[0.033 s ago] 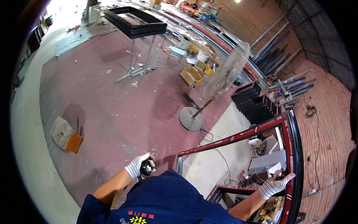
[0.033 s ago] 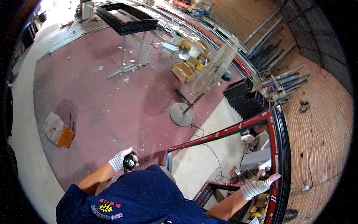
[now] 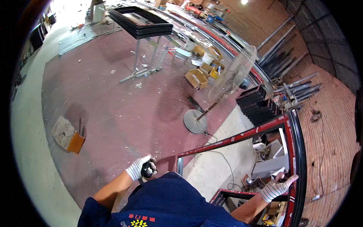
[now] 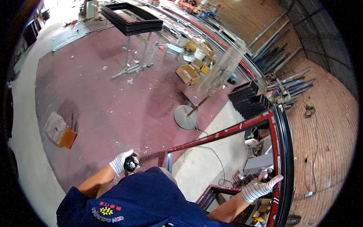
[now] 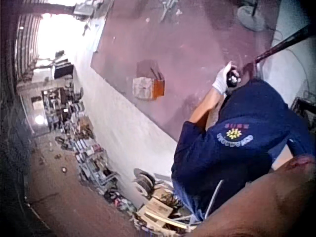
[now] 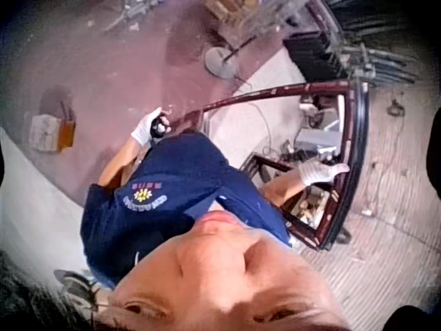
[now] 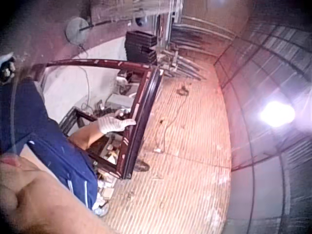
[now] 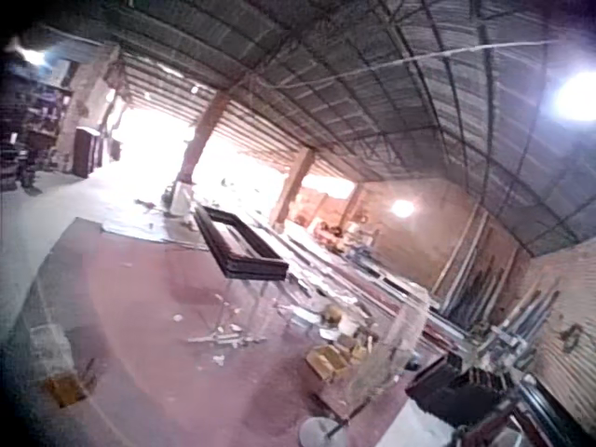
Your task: The person picks up a window frame, places it on a stand, and uses a tape measure and marker to measure and mark multiple points along the frame's edges. The person repeats this process on several frames, moving them between stands and the floor.
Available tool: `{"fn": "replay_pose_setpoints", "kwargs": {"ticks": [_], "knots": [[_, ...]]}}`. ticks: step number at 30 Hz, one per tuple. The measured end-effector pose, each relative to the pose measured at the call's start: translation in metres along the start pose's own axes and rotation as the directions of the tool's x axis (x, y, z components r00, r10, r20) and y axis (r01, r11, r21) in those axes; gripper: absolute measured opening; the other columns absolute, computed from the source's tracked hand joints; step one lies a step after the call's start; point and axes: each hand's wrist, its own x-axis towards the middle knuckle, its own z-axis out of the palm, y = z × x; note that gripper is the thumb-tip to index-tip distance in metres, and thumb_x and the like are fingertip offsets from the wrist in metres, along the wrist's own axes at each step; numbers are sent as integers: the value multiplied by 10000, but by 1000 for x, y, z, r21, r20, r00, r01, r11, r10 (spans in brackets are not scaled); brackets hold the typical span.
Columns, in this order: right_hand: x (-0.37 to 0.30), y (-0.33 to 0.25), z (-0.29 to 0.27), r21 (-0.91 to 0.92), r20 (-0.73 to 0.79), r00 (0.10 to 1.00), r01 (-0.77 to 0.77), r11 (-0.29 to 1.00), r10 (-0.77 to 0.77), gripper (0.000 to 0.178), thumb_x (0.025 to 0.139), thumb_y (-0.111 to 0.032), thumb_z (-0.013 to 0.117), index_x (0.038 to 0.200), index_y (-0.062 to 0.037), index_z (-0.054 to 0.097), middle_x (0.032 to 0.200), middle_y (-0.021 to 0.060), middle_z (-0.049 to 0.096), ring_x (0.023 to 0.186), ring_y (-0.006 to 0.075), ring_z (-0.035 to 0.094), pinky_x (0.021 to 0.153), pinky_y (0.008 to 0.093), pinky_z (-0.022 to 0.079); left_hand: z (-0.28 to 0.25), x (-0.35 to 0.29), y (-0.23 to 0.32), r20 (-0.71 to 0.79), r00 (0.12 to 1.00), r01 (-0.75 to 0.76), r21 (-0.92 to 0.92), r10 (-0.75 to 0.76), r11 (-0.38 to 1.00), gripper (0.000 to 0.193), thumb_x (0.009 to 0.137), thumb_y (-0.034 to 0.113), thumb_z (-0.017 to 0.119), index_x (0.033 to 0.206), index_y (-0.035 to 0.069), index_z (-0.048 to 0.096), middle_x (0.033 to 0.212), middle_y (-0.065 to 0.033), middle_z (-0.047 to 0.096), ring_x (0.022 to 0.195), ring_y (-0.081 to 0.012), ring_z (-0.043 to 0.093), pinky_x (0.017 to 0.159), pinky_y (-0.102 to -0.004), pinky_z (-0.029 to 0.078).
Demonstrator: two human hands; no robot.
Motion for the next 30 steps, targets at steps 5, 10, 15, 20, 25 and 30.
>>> {"fn": "replay_pose_setpoints", "kwargs": {"ticks": [5,10,15,20,25,30], "knots": [[-87,48,72,86,519,851,-149,985,83,400,959,-405,649,1079,-24,629,730,20,533,524,73,329,470,209,221,-50,-14,29,-38,979,-200,3,200,980,402,1022,382,496,1161,16,583,784,-156,702,638,-261,692,567,-370,591],[-143,36,157,108,508,858,-148,983,73,324,976,-315,639,1089,-14,596,767,5,536,540,61,373,443,207,278,-59,37,80,-77,968,-229,105,237,968,429,1006,434,526,1153,42,618,835,-89,643,703,-245,659,619,-445,586],[-159,68,241,232,890,455,-503,833,26,296,1028,-273,552,1044,22,551,715,-3,444,527,53,380,406,211,301,-83,98,159,-141,988,-109,-311,68,944,570,939,607,547,1178,91,571,966,-61,654,744,-212,613,784,-466,541],[-182,78,319,123,962,240,-804,581,128,321,1010,-293,573,844,-66,418,668,-3,391,474,75,378,426,241,311,-102,115,250,-118,918,-377,-559,379,739,509,1013,587,377,1224,160,557,1023,-60,652,799,-236,623,900,-551,470],[-224,104,396,166,974,225,-815,556,39,329,1021,-283,554,807,-96,389,688,-6,406,460,70,357,425,252,305,-92,94,342,-48,773,-510,-641,633,574,364,996,471,516,1023,150,687,845,-53,690,807,-234,649,870,-508,497],[-263,142,484,97,991,127,-904,417,45,313,1025,-268,551,800,-100,413,519,-56,350,441,57,298,399,230,234,-97,57,489,-98,634,-655,-596,767,464,408,990,461,536,1243,151,615,1158,-74,687,1114,-299,625,865,-463,484]]}}
